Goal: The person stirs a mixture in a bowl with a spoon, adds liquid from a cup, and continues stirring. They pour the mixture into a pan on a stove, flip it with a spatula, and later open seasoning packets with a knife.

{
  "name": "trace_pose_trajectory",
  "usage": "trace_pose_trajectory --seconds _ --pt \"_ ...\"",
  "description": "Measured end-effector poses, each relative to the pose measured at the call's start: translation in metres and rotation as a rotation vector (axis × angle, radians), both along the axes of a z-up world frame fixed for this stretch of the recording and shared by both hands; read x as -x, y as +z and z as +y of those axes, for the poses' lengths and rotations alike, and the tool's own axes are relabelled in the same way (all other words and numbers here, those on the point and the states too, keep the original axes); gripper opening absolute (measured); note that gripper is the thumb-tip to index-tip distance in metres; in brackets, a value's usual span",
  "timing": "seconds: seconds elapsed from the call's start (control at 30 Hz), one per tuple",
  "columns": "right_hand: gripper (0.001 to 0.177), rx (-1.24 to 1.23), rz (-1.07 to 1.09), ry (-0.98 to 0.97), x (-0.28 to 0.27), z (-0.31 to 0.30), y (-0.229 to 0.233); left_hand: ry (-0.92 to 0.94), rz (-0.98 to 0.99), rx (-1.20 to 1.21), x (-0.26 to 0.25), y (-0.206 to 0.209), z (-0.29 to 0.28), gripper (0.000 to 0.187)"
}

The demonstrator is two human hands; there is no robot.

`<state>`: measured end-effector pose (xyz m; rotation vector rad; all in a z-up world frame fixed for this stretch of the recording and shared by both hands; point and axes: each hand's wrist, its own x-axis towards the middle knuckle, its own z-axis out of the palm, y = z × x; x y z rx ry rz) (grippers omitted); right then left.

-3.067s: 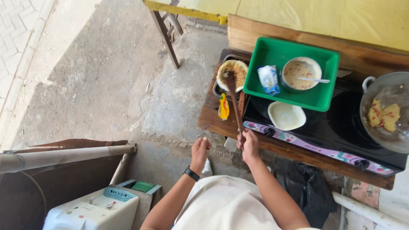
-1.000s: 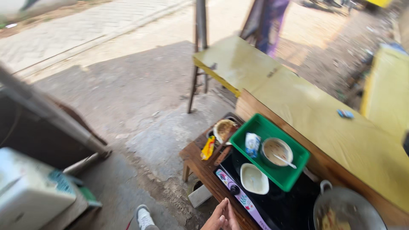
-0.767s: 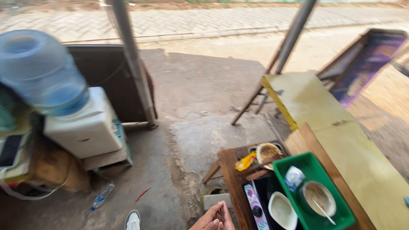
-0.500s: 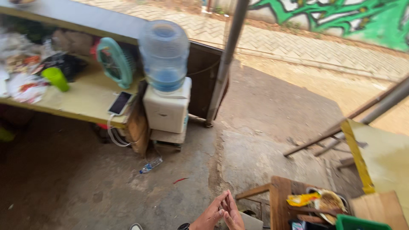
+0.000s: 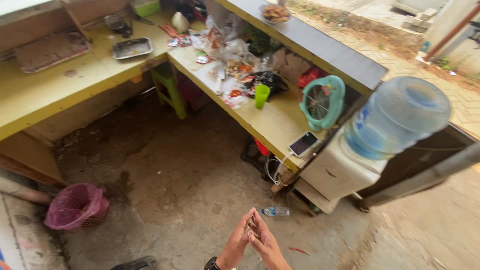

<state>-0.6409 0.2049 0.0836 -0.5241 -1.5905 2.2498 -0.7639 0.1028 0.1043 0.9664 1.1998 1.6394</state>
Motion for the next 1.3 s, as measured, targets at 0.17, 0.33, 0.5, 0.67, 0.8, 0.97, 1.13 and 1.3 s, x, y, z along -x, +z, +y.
trace_pose_trajectory --seconds 0.17,0.33,0.5,0.67,0.8,0.97,1.13,1.3 --pt "0.097 0.061 0.001 0.222 0.094 0.009 -0.040 0.218 -0.170 -0.014 0.083 -0.076 -0.004 0.089" --pt "0.087 -0.008 -0.134 0.232 0.167 0.057 -0.082 0.302 -0.176 0.003 0.141 -0.118 0.030 0.082" --pt "0.082 0.002 -0.158 0.243 0.261 0.129 -0.064 0.311 -0.168 0.025 0.231 -0.107 0.092 0.076" --pt "0.076 0.049 -0.004 0.231 0.374 0.210 -0.010 0.272 -0.121 -0.044 0.335 -0.036 0.168 0.069" --pt "0.075 -0.078 -0.054 0.253 0.450 0.264 0.038 0.261 -0.081 -0.057 0.413 0.021 0.215 0.067" --pt "0.074 -0.172 -0.080 0.218 0.528 0.297 0.050 0.271 -0.178 -0.099 0.489 0.022 0.255 0.069" --pt "0.070 -0.118 -0.105 0.100 0.601 0.307 0.024 0.182 -0.140 -0.040 0.582 -0.005 0.282 0.066" --pt "0.065 -0.092 -0.083 -0.129 0.679 0.311 0.010 -0.096 -0.162 0.063 0.681 -0.009 0.304 0.055"
